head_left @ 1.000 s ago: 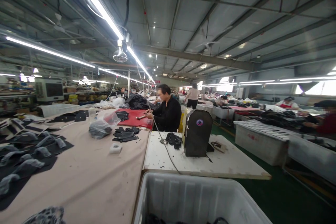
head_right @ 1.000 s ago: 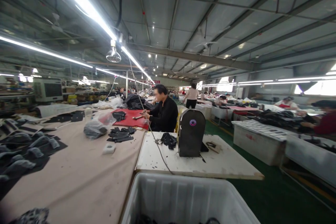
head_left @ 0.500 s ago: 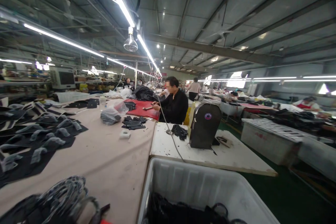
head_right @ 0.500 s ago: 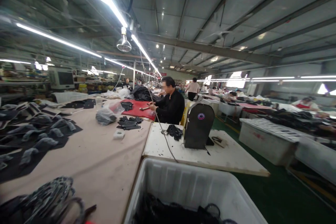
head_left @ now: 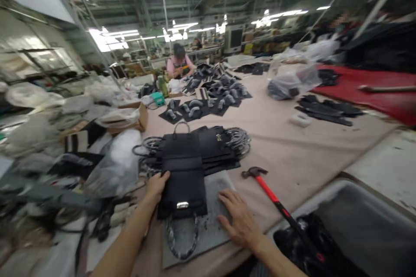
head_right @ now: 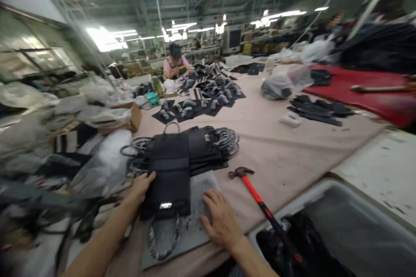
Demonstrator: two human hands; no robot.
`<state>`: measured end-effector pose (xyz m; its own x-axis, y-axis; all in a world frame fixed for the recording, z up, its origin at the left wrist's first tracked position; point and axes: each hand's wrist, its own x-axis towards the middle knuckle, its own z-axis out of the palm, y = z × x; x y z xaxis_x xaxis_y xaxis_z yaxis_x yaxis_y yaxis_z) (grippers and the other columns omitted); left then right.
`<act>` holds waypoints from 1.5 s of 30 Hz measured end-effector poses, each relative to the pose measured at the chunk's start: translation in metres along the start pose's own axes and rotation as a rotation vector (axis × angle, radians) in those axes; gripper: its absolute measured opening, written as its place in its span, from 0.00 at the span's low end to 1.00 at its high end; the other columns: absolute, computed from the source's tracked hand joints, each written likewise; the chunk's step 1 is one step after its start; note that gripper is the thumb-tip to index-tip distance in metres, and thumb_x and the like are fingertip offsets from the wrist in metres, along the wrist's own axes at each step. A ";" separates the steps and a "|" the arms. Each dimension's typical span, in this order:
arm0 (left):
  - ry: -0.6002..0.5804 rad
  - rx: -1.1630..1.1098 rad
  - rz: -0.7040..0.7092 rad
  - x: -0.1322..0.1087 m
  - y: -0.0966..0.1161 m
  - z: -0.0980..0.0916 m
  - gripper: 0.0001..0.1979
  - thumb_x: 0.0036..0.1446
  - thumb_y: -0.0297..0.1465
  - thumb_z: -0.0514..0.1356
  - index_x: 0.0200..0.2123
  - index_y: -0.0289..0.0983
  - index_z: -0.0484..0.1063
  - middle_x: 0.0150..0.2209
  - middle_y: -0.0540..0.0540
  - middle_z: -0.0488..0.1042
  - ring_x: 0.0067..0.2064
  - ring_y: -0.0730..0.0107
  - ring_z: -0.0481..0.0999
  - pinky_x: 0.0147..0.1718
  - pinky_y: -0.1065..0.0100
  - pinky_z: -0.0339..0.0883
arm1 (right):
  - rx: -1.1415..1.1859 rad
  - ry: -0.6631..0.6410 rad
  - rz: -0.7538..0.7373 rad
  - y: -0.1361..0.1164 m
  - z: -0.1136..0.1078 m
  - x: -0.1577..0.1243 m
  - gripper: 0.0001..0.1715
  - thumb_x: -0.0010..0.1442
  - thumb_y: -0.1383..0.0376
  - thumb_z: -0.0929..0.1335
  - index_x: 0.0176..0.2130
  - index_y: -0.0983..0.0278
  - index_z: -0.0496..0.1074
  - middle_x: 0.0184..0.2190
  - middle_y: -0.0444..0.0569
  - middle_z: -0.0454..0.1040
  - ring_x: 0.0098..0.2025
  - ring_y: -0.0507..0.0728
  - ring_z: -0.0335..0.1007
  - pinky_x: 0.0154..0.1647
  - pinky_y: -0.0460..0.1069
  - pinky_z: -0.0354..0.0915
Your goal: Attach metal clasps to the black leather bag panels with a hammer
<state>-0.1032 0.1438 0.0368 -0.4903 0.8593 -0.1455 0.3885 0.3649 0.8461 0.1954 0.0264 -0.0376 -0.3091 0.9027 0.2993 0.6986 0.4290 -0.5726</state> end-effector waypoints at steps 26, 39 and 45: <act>-0.016 0.760 0.279 -0.067 -0.022 0.029 0.22 0.66 0.39 0.58 0.57 0.30 0.66 0.49 0.29 0.77 0.49 0.44 0.79 0.45 0.57 0.70 | 0.177 0.121 -0.142 0.006 -0.011 -0.013 0.18 0.66 0.61 0.63 0.53 0.62 0.71 0.48 0.56 0.73 0.50 0.65 0.70 0.53 0.63 0.67; -0.141 0.505 0.816 -0.142 -0.082 0.026 0.15 0.67 0.30 0.55 0.54 0.33 0.71 0.62 0.34 0.70 0.68 0.50 0.64 0.67 0.48 0.63 | -0.067 0.041 -0.182 0.017 -0.001 -0.005 0.21 0.64 0.59 0.65 0.55 0.61 0.70 0.60 0.55 0.70 0.62 0.71 0.63 0.62 0.69 0.60; -0.150 0.386 0.831 -0.154 -0.084 0.025 0.13 0.67 0.29 0.55 0.51 0.33 0.73 0.60 0.35 0.72 0.67 0.53 0.66 0.66 0.51 0.66 | -0.062 0.080 -0.223 0.018 0.000 -0.004 0.18 0.64 0.60 0.64 0.52 0.62 0.71 0.57 0.57 0.72 0.59 0.70 0.67 0.58 0.67 0.64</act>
<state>-0.0409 -0.0109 -0.0248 0.1576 0.9257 0.3438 0.8157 -0.3183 0.4830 0.2098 0.0303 -0.0493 -0.4093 0.7796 0.4740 0.6581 0.6121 -0.4384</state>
